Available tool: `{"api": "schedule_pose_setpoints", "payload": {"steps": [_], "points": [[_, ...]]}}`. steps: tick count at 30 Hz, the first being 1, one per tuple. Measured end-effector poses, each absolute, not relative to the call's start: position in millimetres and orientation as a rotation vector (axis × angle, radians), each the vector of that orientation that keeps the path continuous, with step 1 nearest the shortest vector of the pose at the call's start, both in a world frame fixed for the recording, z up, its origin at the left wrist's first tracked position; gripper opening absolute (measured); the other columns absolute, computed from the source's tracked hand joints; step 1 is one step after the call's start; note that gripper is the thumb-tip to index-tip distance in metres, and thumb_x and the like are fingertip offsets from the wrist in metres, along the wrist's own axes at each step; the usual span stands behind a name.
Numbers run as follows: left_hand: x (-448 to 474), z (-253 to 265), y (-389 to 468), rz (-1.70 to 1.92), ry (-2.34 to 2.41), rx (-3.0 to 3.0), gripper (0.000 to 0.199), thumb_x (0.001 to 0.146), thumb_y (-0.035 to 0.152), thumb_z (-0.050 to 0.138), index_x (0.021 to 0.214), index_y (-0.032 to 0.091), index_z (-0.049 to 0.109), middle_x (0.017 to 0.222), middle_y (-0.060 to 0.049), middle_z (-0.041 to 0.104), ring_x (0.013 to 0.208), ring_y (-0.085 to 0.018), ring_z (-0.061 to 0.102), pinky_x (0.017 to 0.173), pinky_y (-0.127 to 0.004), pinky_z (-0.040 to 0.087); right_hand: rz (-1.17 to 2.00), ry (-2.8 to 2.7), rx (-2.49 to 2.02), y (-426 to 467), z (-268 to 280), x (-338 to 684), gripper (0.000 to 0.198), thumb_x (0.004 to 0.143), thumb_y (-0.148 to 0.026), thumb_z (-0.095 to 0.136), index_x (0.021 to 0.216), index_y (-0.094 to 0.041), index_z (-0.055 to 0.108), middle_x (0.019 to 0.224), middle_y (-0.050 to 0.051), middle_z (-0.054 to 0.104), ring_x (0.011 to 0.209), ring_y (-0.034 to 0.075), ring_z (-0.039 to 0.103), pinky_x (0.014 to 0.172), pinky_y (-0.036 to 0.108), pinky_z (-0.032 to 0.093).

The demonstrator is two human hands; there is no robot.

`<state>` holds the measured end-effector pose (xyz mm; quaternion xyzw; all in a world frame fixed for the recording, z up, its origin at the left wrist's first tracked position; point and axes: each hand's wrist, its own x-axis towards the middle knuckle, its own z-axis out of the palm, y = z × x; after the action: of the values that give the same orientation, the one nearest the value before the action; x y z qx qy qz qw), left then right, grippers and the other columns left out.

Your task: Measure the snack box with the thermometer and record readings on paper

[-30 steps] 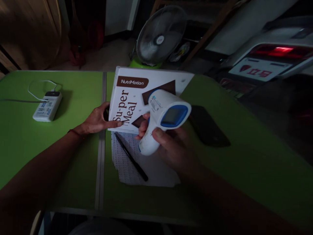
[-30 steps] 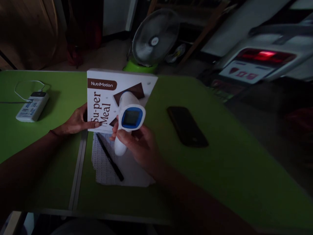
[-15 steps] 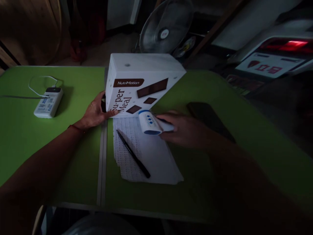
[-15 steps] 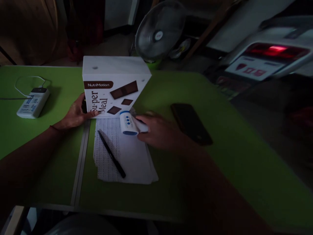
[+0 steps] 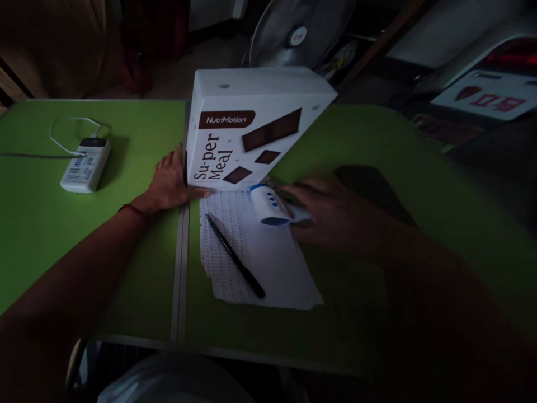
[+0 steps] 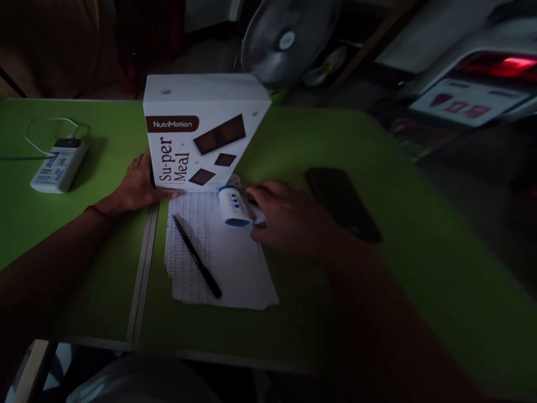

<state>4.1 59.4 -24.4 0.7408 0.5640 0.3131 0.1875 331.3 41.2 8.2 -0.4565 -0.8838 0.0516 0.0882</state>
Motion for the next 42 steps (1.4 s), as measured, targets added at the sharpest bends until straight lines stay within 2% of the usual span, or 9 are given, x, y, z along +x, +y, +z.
{"api": "schedule_pose_setpoints", "payload": {"steps": [3, 5, 9, 13, 17, 23, 29, 38, 42], "points": [[9, -22, 58, 0.69, 1.751, 2.072, 0.138, 0.051, 0.091, 0.079, 0.155, 0.009, 0.038, 0.157, -0.028, 0.045, 0.15, -0.053, 0.035, 0.127, -0.07, 0.02, 0.073, -2.365, -1.158, 16, 14, 309, 0.025, 0.077, -0.024, 0.057, 0.1, -0.026, 0.065, 0.108, 0.014, 0.073, 0.104, 0.036, 0.069, 0.084, 0.049, 0.056], [12, -19, 55, 0.583, 1.798, 2.053, 0.145, 0.051, 0.095, 0.075, 0.159, 0.009, 0.032, 0.166, -0.029, 0.034, 0.156, -0.053, 0.025, 0.13, -0.068, 0.011, 0.257, -2.294, -1.05, -4, 14, 290, 0.004, 0.086, -0.028, 0.059, 0.088, -0.025, 0.061, 0.084, 0.007, 0.072, 0.077, 0.025, 0.069, 0.068, 0.038, 0.054], [15, -16, 51, 0.371, 1.814, 1.985, 0.162, 0.045, 0.101, 0.07, 0.167, 0.01, 0.016, 0.176, -0.027, 0.004, 0.162, -0.05, -0.004, 0.131, -0.064, -0.006, 0.444, -2.377, -1.096, -28, 0, 265, 0.019, 0.089, -0.042, 0.07, 0.089, -0.025, 0.063, 0.074, 0.002, 0.071, 0.061, 0.019, 0.063, 0.057, 0.032, 0.045], [14, -16, 49, 0.378, 1.76, 1.991, 0.165, 0.038, 0.105, 0.067, 0.168, 0.017, 0.015, 0.177, -0.023, -0.001, 0.161, -0.049, -0.011, 0.129, -0.064, -0.011, 0.478, -2.452, -1.046, -25, -9, 260, 0.015, 0.088, -0.028, 0.064, 0.101, -0.026, 0.07, 0.08, 0.004, 0.076, 0.065, 0.02, 0.066, 0.058, 0.032, 0.046], [16, -13, 49, 0.245, 1.81, 1.981, 0.171, 0.04, 0.106, 0.065, 0.169, 0.009, 0.008, 0.175, -0.026, -0.009, 0.161, -0.046, -0.016, 0.129, -0.062, -0.013, 0.659, -2.346, -0.94, -17, -4, 263, 0.029, 0.085, -0.018, 0.054, 0.105, -0.028, 0.074, 0.082, 0.002, 0.075, 0.066, 0.019, 0.066, 0.063, 0.033, 0.051], [16, -16, 50, 0.305, 1.787, 1.967, 0.173, 0.032, 0.105, 0.068, 0.169, 0.018, 0.011, 0.177, -0.021, -0.006, 0.16, -0.048, -0.017, 0.129, -0.063, -0.014, 1.093, -1.816, -0.879, -12, -3, 262, 0.033, 0.085, -0.029, 0.065, 0.117, -0.028, 0.064, 0.088, 0.003, 0.069, 0.078, 0.022, 0.067, 0.065, 0.035, 0.055], [14, -20, 50, 0.318, 1.766, 2.01, 0.168, 0.036, 0.106, 0.067, 0.169, 0.017, 0.015, 0.177, -0.021, -0.003, 0.16, -0.049, -0.015, 0.128, -0.065, -0.014, 1.149, -1.67, -0.956, -14, -15, 256, 0.028, 0.097, -0.052, 0.057, 0.091, -0.027, 0.071, 0.065, -0.001, 0.056, 0.062, 0.018, 0.057, 0.059, 0.036, 0.05], [17, -16, 51, 0.197, 1.798, 2.007, 0.172, 0.038, 0.104, 0.069, 0.17, 0.012, 0.009, 0.176, -0.022, -0.008, 0.159, -0.049, -0.019, 0.128, -0.063, -0.015, 1.088, -1.739, -1.187, -14, -10, 249, 0.002, 0.074, -0.027, 0.067, 0.074, -0.026, 0.067, 0.057, -0.003, 0.061, 0.05, 0.014, 0.053, 0.047, 0.029, 0.043], [13, -22, 53, 0.315, 1.745, 2.017, 0.171, 0.034, 0.106, 0.067, 0.169, 0.016, 0.015, 0.177, -0.022, -0.003, 0.159, -0.05, -0.018, 0.127, -0.064, -0.018, 0.93, -1.818, -1.191, -14, -18, 249, 0.004, 0.075, -0.025, 0.066, 0.075, -0.027, 0.063, 0.059, -0.004, 0.061, 0.05, 0.013, 0.053, 0.048, 0.028, 0.043]]}}
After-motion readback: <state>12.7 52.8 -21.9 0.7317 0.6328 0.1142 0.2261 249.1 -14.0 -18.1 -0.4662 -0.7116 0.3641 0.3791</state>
